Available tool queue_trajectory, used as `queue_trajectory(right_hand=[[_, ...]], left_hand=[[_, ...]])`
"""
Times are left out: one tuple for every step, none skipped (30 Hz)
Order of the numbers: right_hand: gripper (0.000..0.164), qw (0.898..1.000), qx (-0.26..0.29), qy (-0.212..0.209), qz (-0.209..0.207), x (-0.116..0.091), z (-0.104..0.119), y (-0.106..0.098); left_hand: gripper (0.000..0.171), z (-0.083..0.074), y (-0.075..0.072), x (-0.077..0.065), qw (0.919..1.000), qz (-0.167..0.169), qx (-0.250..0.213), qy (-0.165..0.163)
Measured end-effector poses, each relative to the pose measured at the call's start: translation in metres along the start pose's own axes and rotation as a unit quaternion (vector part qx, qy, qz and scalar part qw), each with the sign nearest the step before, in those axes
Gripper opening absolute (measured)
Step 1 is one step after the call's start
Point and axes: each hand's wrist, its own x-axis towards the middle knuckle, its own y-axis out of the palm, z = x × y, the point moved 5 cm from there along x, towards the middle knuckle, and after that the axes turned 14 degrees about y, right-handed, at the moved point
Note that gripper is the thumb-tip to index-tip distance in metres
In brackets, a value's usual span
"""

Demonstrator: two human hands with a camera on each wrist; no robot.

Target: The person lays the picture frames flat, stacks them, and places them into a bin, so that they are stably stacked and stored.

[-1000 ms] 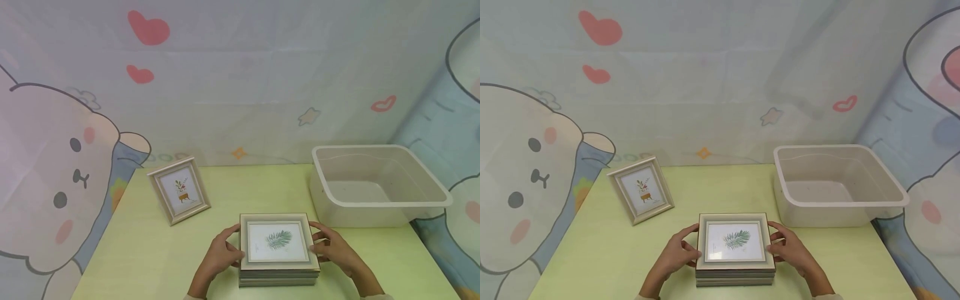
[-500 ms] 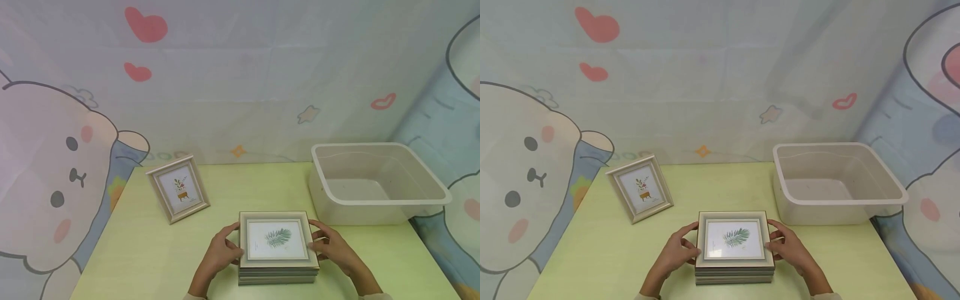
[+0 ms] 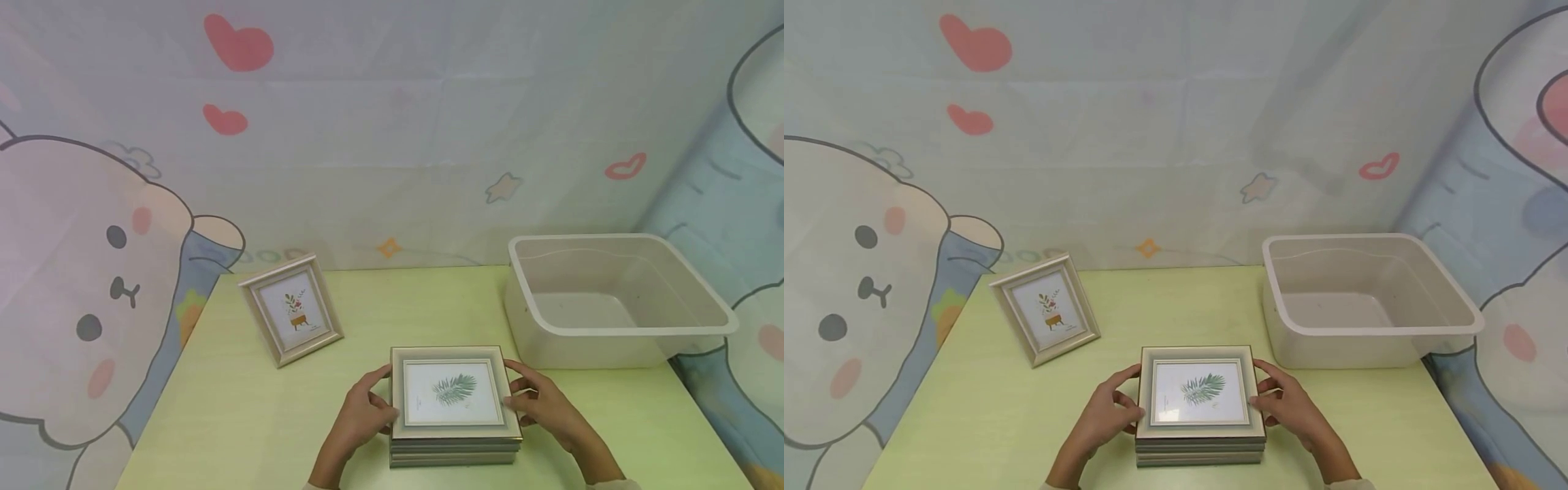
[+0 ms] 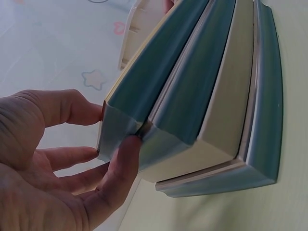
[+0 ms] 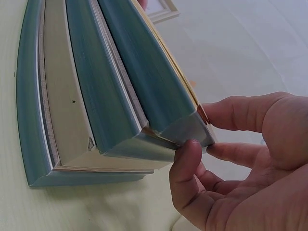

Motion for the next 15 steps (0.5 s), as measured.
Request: queue_trajectory(right_hand=[[0.077,1.000,0.000,0.000,-0.001,0.0002,0.0002,0.0000],[0.077,1.000,0.000,0.000,-0.001,0.0004,0.0004,0.0001],[0.077,1.000,0.000,0.000,-0.001,0.0007,0.0007,0.0001],[0.077,1.000,0.001,0.000,-0.002,0.0010,0.0010,0.0000],[0.077,1.000,0.001,0.000,-0.002,0.0010,0.0015,0.0001],[0.077,1.000,0.002,0.001,-0.002,0.0013,0.0018,0.0001],[0.077,1.000,0.002,0.001,-0.002,0.0015,0.0019,0.0001],[0.077,1.000,0.002,0.001,-0.003,0.0019,0.0018,0.0000],[0.077,1.000,0.003,0.002,-0.003,0.0023,0.0016,-0.0001],[0.077,1.000,0.004,0.003,-0.004,0.0025,0.0013,-0.0001],[0.077,1.000,0.003,0.005,-0.004,0.0026,0.0009,0.0000],[0.077,1.000,0.003,0.006,-0.005,0.0028,0.0005,0.0000],[0.077,1.000,0.001,0.007,-0.008,0.0027,0.0001,-0.0001],[0.077,1.000,0.000,0.008,-0.011,0.0025,0.0002,-0.0001],[0.076,1.000,-0.003,0.008,-0.016,0.0022,0.0005,-0.0004]], left_hand=[[0.081,-0.0004,-0.0001,0.0000,1.0000,0.000,0.000,-0.001],[0.081,-0.0008,-0.0003,0.0001,1.0000,-0.001,0.001,-0.001],[0.081,-0.0013,-0.0004,0.0001,1.0000,-0.002,0.003,-0.001],[0.081,-0.0016,-0.0005,0.0001,1.0000,-0.002,0.005,-0.001],[0.081,-0.0018,-0.0007,0.0002,1.0000,-0.003,0.007,-0.002],[0.081,-0.0021,-0.0009,0.0001,1.0000,-0.003,0.009,-0.002],[0.081,-0.0023,-0.0011,-0.0001,0.9999,-0.003,0.009,-0.003],[0.081,-0.0024,-0.0012,-0.0004,1.0000,-0.002,0.008,-0.004],[0.081,-0.0023,-0.0012,-0.0006,1.0000,-0.002,0.008,-0.005],[0.081,-0.0021,-0.0014,-0.0009,1.0000,0.000,0.007,-0.005],[0.080,-0.0018,-0.0016,-0.0014,1.0000,0.001,0.006,-0.004],[0.080,-0.0015,-0.0017,-0.0020,1.0000,0.002,0.003,-0.004],[0.079,-0.0011,-0.0020,-0.0027,1.0000,0.002,0.001,-0.002],[0.078,-0.0005,-0.0023,-0.0033,1.0000,0.003,0.000,0.001],[0.077,0.0003,-0.0028,-0.0041,1.0000,0.004,-0.002,0.004]])
